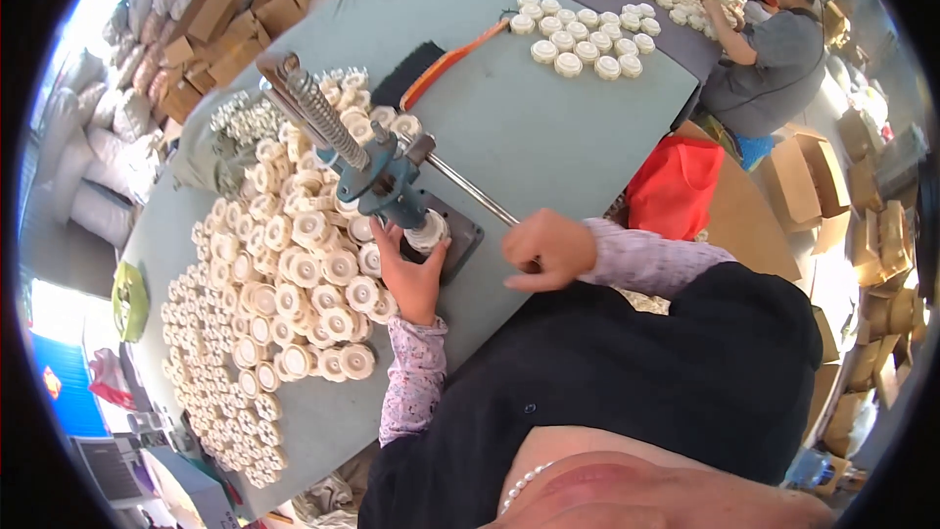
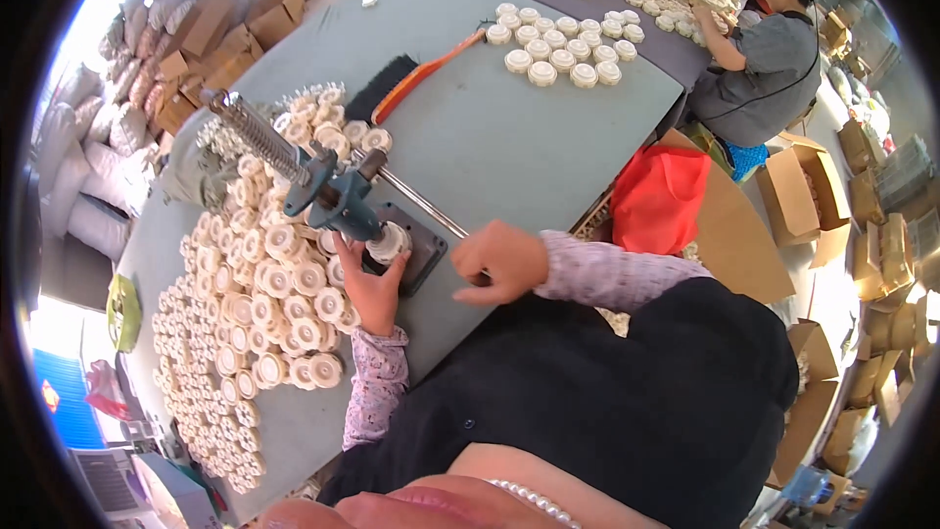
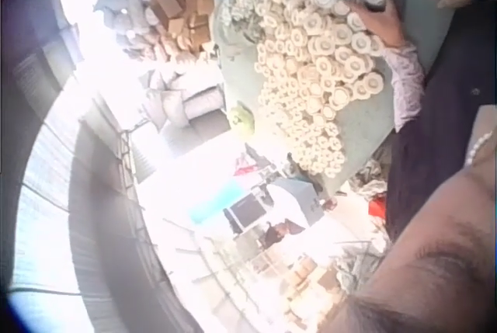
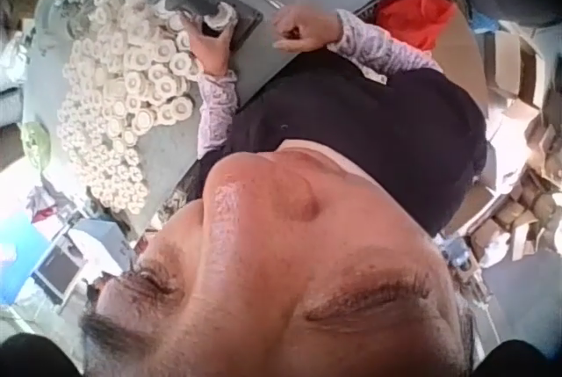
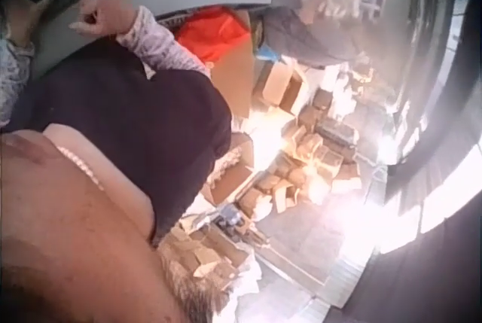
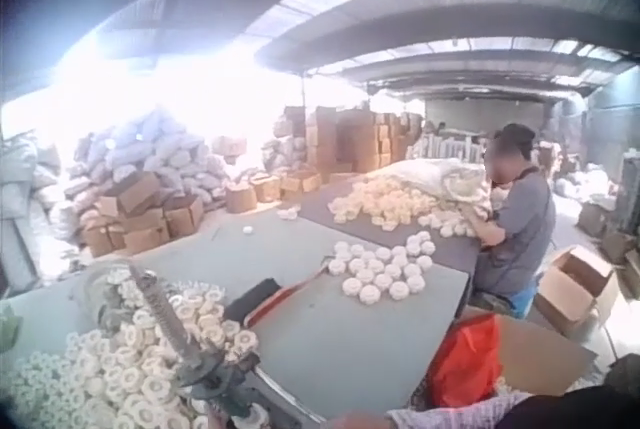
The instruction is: The person assembles plastic caps by placing components into a manual press, pulling the lever to press them together, and placing the assembled pieces onto the table.
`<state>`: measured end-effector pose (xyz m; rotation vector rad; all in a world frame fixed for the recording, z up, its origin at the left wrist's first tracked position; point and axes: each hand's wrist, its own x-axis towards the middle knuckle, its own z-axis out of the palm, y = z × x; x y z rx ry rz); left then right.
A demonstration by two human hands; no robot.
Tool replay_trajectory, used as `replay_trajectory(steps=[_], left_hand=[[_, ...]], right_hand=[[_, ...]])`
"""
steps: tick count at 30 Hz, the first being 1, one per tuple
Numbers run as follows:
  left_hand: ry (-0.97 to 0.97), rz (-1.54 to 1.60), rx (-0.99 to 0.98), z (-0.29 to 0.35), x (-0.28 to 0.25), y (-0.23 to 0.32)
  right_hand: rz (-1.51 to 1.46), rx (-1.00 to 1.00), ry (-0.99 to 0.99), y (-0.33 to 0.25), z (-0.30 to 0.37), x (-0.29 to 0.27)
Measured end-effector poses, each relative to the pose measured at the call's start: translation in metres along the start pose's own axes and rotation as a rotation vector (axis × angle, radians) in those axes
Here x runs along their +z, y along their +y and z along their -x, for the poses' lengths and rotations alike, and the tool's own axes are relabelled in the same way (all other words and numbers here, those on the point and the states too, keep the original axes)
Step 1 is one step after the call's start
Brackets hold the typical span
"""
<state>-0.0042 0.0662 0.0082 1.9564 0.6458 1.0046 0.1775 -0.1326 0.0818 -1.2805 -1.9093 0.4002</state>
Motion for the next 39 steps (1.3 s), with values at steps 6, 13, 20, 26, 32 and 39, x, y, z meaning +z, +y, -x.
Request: replay_trajectory(steps=[6,13,20,26,32,39], left_hand=[[-0.208,0.169,0.037,-0.026,-0.021,0.021],[0.204,-0.595,0.108,-0.063,-0.087,-0.010],[0.289,-0.490,0.208,-0.032,-0.051,-0.010],[0.252,0.001,-0.213,-0.003,0.009,-0.031],[0.177,0.031,-0.162,-0.042,0.030,-0.045],[0.158,0.074,-0.173,-0.023,0.043,-0.027]], right_hand=[[-0.888,0.014,0.362,-0.074,-0.094,-0.110],[-0.348,0.410,0.461,0.115,-0.117,-0.130],[0.738,0.809,0.616,0.352,-0.052,-0.241],[0.873,1.217,0.559,0.445,-0.062,-0.318],[0.821,1.141,0.403,0.532,0.001,-0.363],[0.552,0.903,0.191,0.488,-0.009,-0.327]])
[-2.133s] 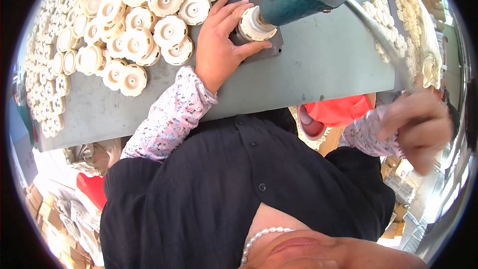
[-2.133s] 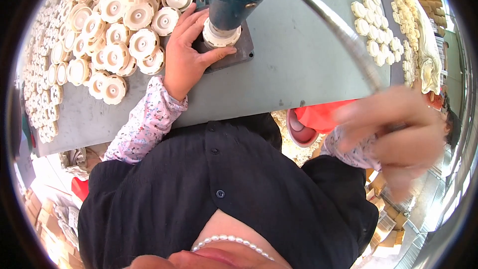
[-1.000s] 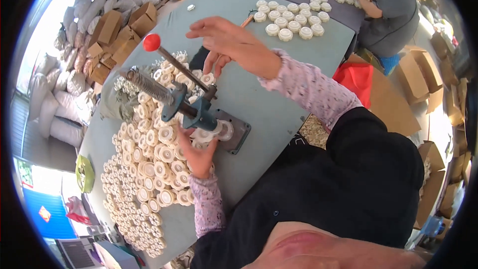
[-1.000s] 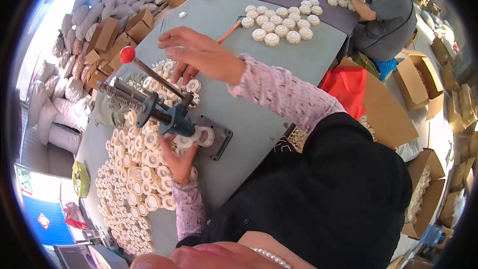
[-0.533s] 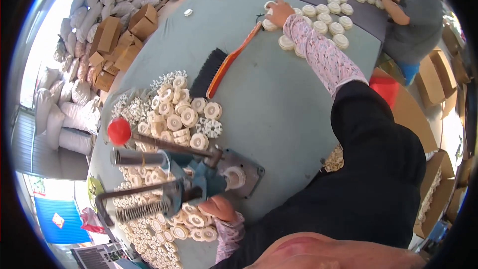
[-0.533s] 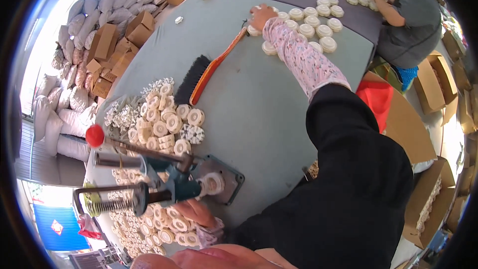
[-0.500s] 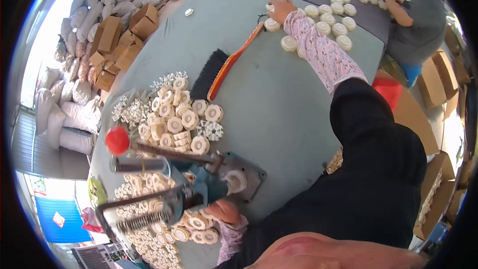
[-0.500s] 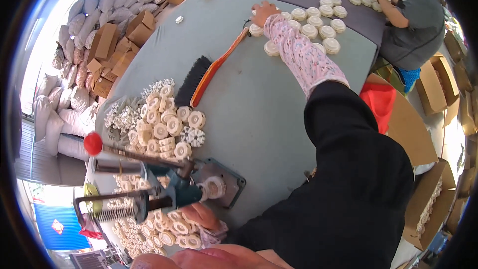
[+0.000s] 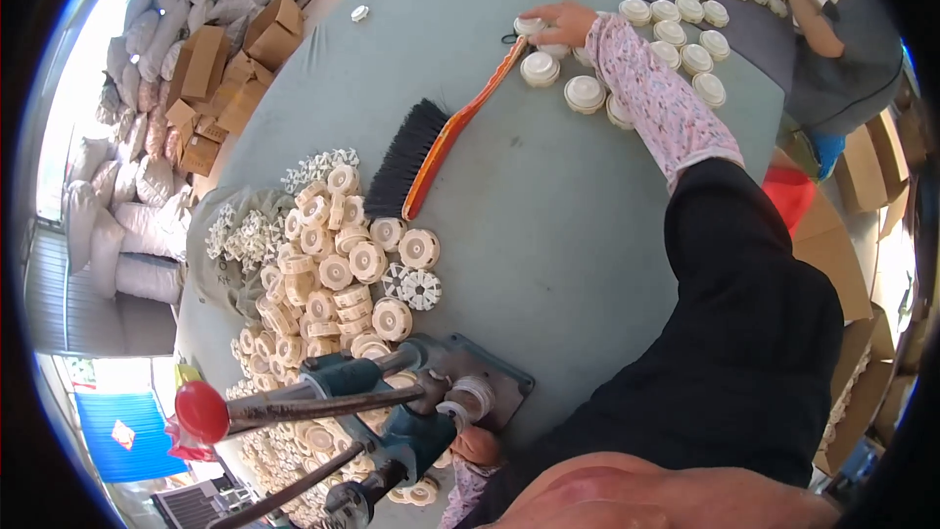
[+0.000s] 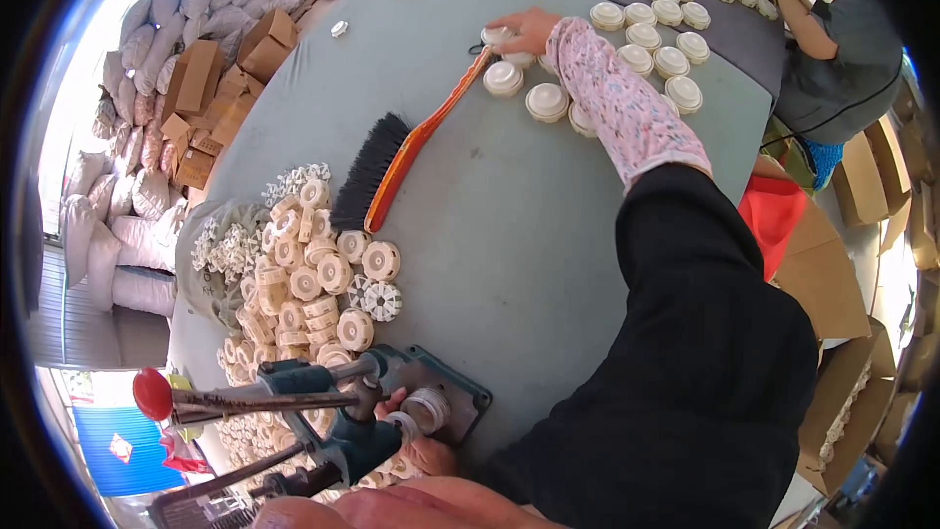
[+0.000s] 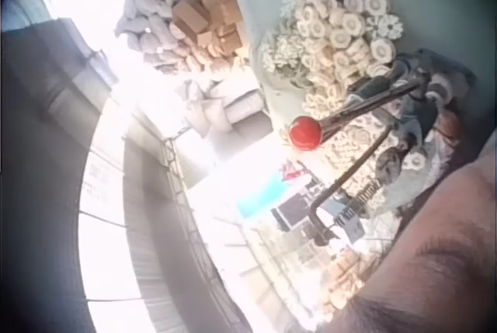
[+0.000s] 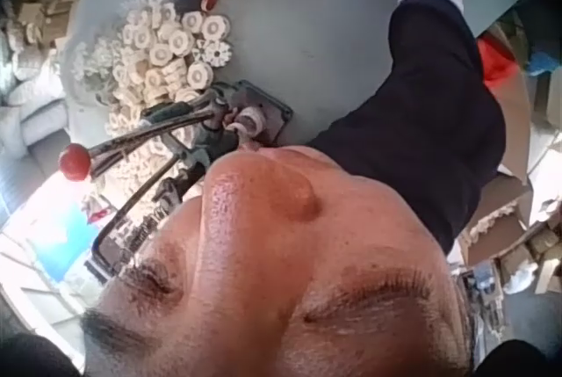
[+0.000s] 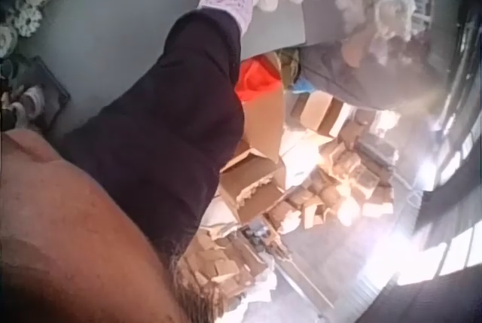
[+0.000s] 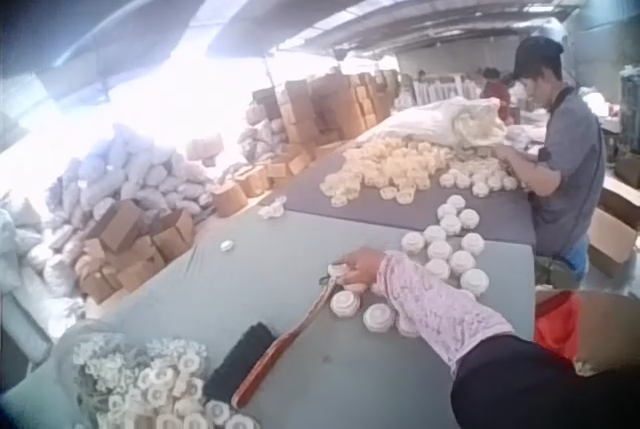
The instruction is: The person assembles plastic caps by placing components into a manual press, pulling the lever to press them together, and placing the assembled pieces onto the table.
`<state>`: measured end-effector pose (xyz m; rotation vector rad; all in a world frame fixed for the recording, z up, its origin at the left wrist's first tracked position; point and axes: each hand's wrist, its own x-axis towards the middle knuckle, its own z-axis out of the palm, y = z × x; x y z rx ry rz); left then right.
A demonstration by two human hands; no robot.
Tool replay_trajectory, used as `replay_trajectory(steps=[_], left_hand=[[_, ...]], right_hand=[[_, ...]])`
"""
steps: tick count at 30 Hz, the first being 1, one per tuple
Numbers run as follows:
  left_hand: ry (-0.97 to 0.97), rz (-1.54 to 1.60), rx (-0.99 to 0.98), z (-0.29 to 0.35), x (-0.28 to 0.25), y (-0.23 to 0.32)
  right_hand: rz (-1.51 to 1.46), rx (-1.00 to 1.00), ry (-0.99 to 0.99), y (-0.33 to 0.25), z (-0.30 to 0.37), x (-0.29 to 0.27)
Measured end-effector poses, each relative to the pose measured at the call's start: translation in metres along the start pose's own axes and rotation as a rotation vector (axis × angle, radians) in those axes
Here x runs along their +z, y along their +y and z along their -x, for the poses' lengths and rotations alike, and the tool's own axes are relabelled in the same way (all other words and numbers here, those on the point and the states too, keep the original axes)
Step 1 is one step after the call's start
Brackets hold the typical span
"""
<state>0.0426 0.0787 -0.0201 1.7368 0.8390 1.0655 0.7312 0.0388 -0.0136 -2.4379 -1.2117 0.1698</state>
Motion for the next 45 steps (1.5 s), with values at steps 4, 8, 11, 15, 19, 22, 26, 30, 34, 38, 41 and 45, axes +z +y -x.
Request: replay_trajectory(steps=[4,8,11,15,19,22,26,30,34,38,41,45], left_hand=[[0.029,0.041,-0.020,0.032,-0.005,0.014],[-0.080,-0.012,0.042,0.019,-0.005,0.019],[-0.094,0.061,0.047,0.026,-0.009,0.010],[-0.085,0.244,-0.024,0.030,-0.011,0.005],[-0.160,0.169,0.053,0.022,-0.010,0.005],[-0.112,0.178,0.008,0.027,-0.009,0.002],[-0.127,0.131,0.077,0.029,-0.010,0.003],[-0.180,0.141,-0.002,0.022,-0.005,0.012],[-0.231,0.243,0.093,0.023,-0.010,0.014],[-0.234,0.054,0.104,0.013,-0.010,0.015],[-0.178,0.191,0.006,0.020,-0.014,0.007],[-0.236,-0.052,0.171,0.013,-0.019,0.004]], right_hand=[[0.080,-0.185,0.040,-0.031,0.037,0.009],[0.098,-0.160,0.072,-0.020,0.074,0.004],[0.119,-0.126,-0.001,-0.035,0.086,0.002],[0.026,-0.001,0.061,-0.058,0.083,-0.013],[-0.014,0.125,0.295,-0.042,0.059,0.001],[0.039,0.226,0.096,-0.084,0.054,0.024],[0.097,0.152,0.079,-0.141,0.091,0.028],[0.037,-0.148,-0.010,-0.144,0.129,0.041],[-0.048,-0.401,-0.155,-0.184,0.188,0.031],[0.181,-0.704,0.081,-0.191,0.245,0.038],[-0.082,-0.309,0.279,-0.235,0.303,0.018],[-0.018,-0.196,0.261,-0.244,0.384,0.062]])
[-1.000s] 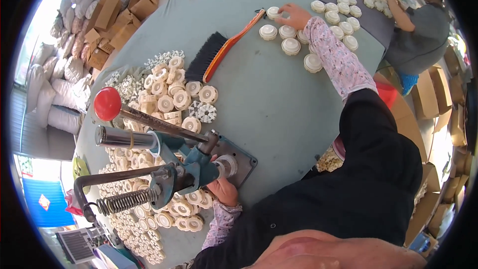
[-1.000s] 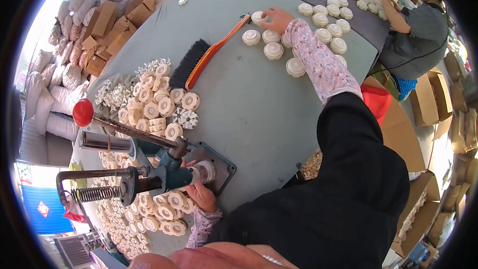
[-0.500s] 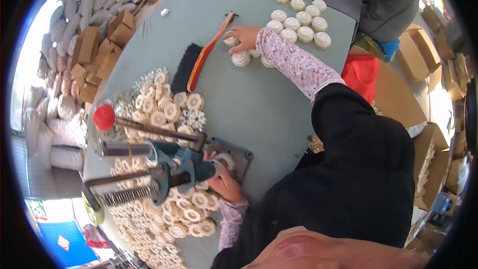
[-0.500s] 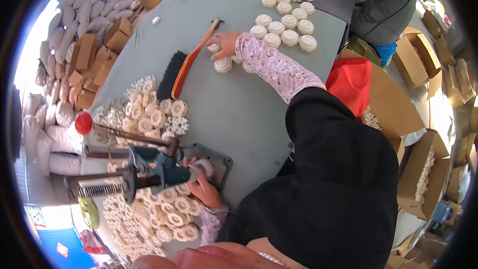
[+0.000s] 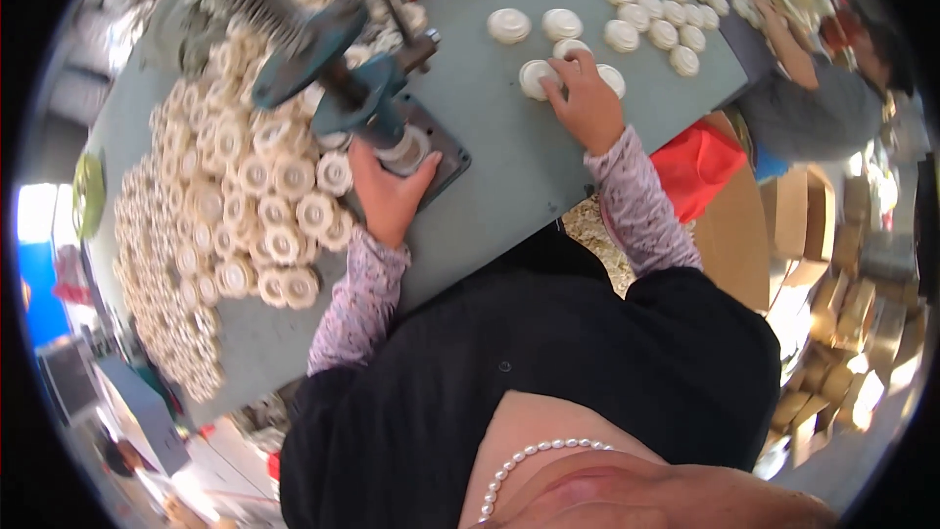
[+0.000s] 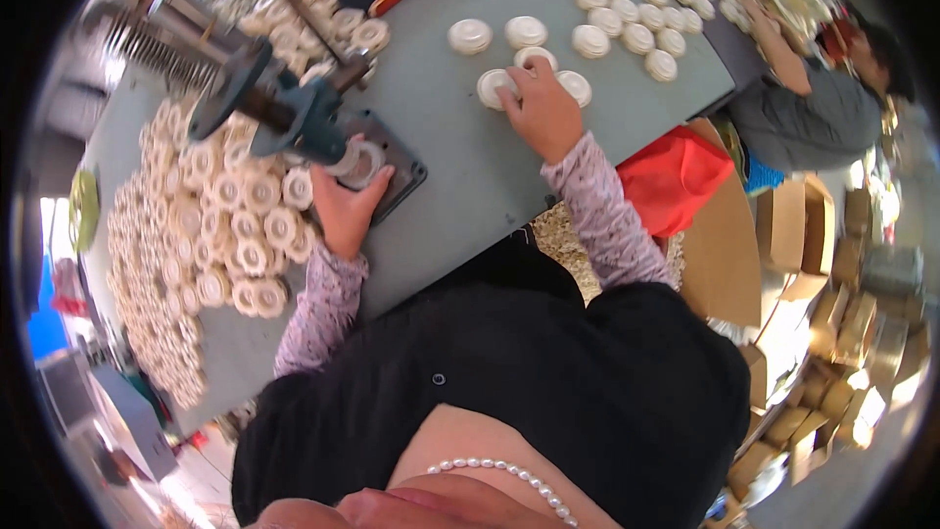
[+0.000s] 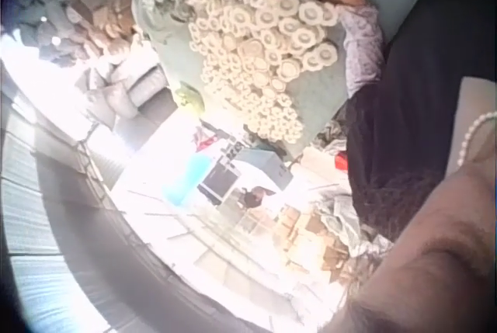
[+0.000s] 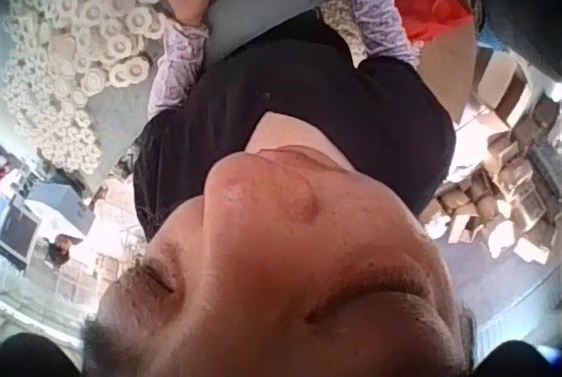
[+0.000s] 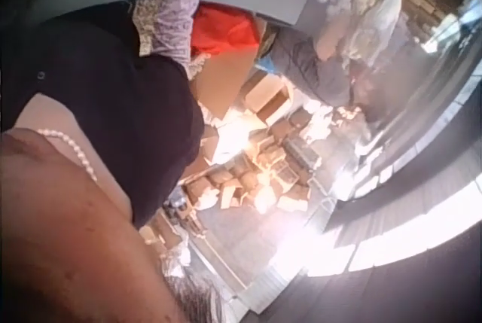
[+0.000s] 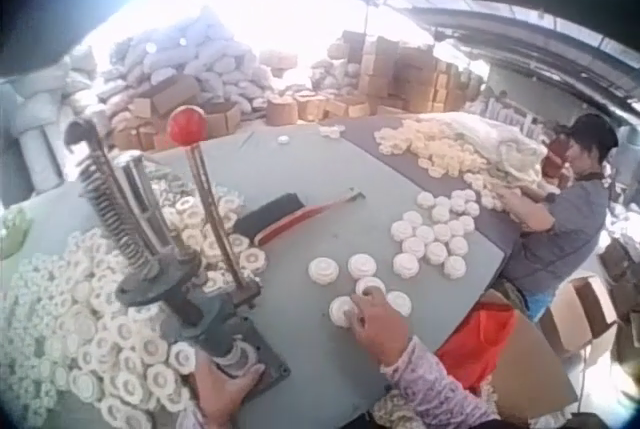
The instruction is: The person assembles plastic caps by placing components into a manual press, pulling the lever to press them together, and placing the assembled pieces onto the table.
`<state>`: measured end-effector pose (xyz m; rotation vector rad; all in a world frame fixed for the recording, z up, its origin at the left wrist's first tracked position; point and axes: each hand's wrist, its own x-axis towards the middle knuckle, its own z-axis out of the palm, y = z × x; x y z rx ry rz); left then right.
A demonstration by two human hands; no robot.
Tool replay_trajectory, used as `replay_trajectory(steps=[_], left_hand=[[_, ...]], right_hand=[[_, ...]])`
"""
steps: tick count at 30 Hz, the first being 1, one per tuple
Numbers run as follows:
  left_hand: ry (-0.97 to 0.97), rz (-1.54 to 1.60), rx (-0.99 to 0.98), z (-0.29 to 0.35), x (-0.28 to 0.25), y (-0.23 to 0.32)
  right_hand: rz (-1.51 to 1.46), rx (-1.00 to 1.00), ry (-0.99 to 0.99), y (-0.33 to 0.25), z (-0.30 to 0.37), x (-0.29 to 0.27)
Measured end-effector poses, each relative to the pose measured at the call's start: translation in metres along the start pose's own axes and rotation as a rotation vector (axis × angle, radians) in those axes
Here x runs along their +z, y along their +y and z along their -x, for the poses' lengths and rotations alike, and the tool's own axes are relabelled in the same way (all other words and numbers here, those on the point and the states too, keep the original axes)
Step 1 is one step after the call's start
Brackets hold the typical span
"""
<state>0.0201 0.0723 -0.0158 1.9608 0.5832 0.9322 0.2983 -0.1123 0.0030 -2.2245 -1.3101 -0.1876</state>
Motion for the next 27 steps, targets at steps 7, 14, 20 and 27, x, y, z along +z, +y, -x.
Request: replay_trajectory(steps=[7,14,20,27], left_hand=[[0.091,-0.053,0.007,0.008,-0.003,0.003],[-0.002,-0.179,0.052,0.027,-0.017,0.002],[0.117,-0.195,0.172,0.044,-0.038,0.031],[0.125,-0.036,0.182,0.043,-0.045,0.039]], right_hand=[[-0.412,0.126,-0.195,-0.048,0.026,-0.005],[-0.408,0.005,-0.783,-0.056,0.019,-0.013],[-0.450,0.040,-0.772,-0.104,0.047,-0.044],[-0.421,-0.668,0.054,-0.141,0.030,-0.008]])
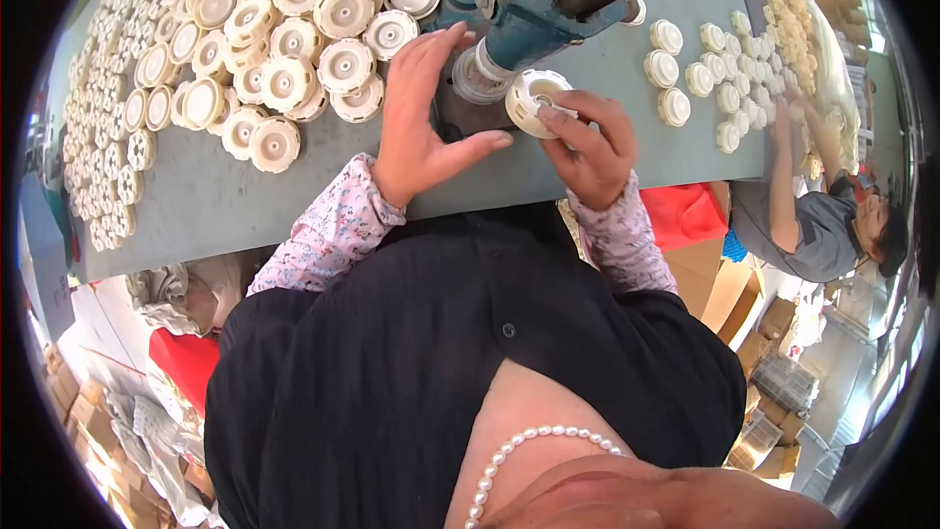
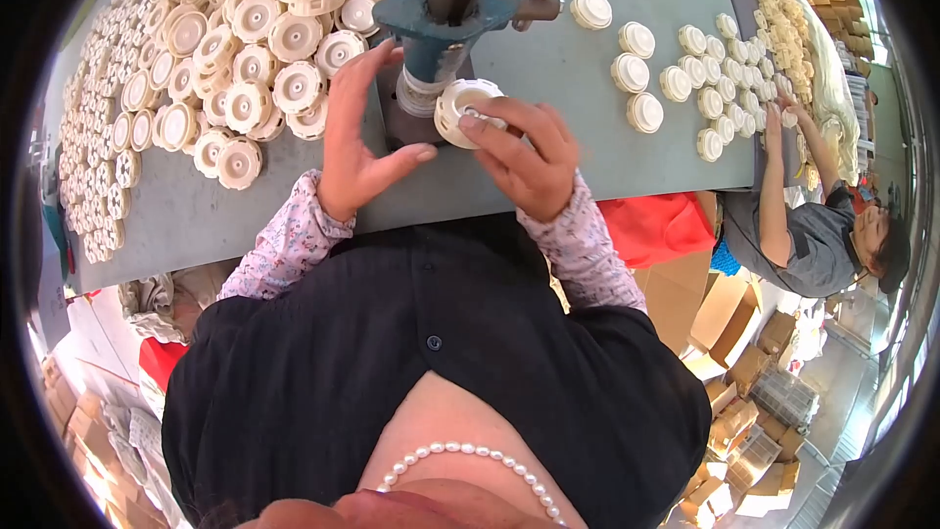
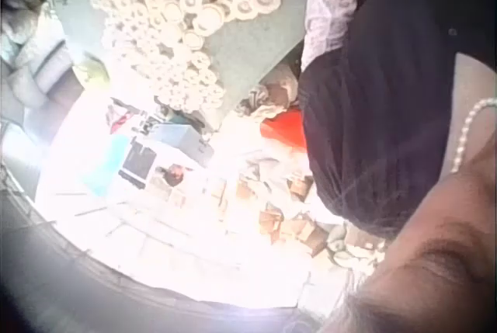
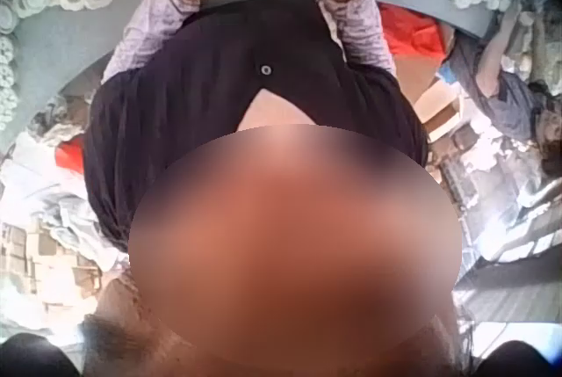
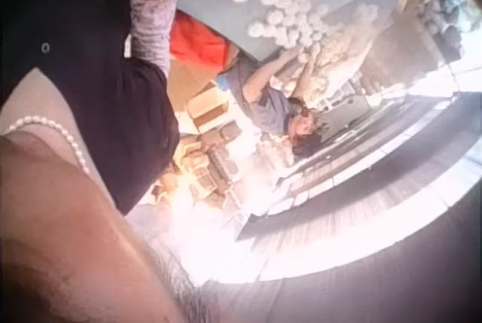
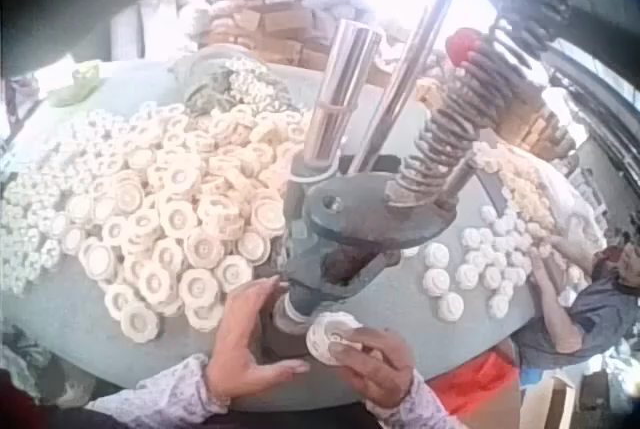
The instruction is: The person assembles plastic caps by placing components into a manual press, pulling the lever to press them together, and placing the assembled pieces onto the table.
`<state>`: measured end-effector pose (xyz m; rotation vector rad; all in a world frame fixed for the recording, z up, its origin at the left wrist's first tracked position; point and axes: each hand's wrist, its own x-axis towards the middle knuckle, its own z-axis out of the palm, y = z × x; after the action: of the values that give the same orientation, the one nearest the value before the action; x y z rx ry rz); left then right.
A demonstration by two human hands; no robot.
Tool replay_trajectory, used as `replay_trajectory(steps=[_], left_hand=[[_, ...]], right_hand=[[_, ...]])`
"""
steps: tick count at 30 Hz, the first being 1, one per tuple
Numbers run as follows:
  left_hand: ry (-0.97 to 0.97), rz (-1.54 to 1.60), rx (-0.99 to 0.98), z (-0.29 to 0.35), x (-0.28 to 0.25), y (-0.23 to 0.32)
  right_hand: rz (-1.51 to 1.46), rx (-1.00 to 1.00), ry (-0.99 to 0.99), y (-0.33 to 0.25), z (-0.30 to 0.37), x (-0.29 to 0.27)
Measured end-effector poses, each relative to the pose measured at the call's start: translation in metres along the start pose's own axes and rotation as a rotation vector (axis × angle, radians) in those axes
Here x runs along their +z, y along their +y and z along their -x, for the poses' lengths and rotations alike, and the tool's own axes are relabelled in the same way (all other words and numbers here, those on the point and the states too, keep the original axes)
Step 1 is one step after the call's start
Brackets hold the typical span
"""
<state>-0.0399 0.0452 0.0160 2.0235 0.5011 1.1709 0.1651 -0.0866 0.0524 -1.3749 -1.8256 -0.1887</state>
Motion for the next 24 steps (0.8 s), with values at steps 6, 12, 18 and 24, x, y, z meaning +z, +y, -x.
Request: replay_trajectory(steps=[6,12,18,24], left_hand=[[-0.042,0.085,-0.031,0.000,0.014,-0.008],[-0.100,0.103,-0.115,-0.010,0.016,-0.028],[-0.048,0.001,-0.124,-0.006,0.019,-0.027],[-0.166,0.116,-0.109,-0.014,0.012,-0.037]], right_hand=[[-0.043,-0.061,-0.015,0.007,0.015,0.019],[-0.064,-0.090,-0.041,0.023,-0.001,0.042],[-0.175,0.122,0.292,0.045,-0.038,-0.011],[0.621,-0.245,0.244,0.081,-0.132,-0.091]])
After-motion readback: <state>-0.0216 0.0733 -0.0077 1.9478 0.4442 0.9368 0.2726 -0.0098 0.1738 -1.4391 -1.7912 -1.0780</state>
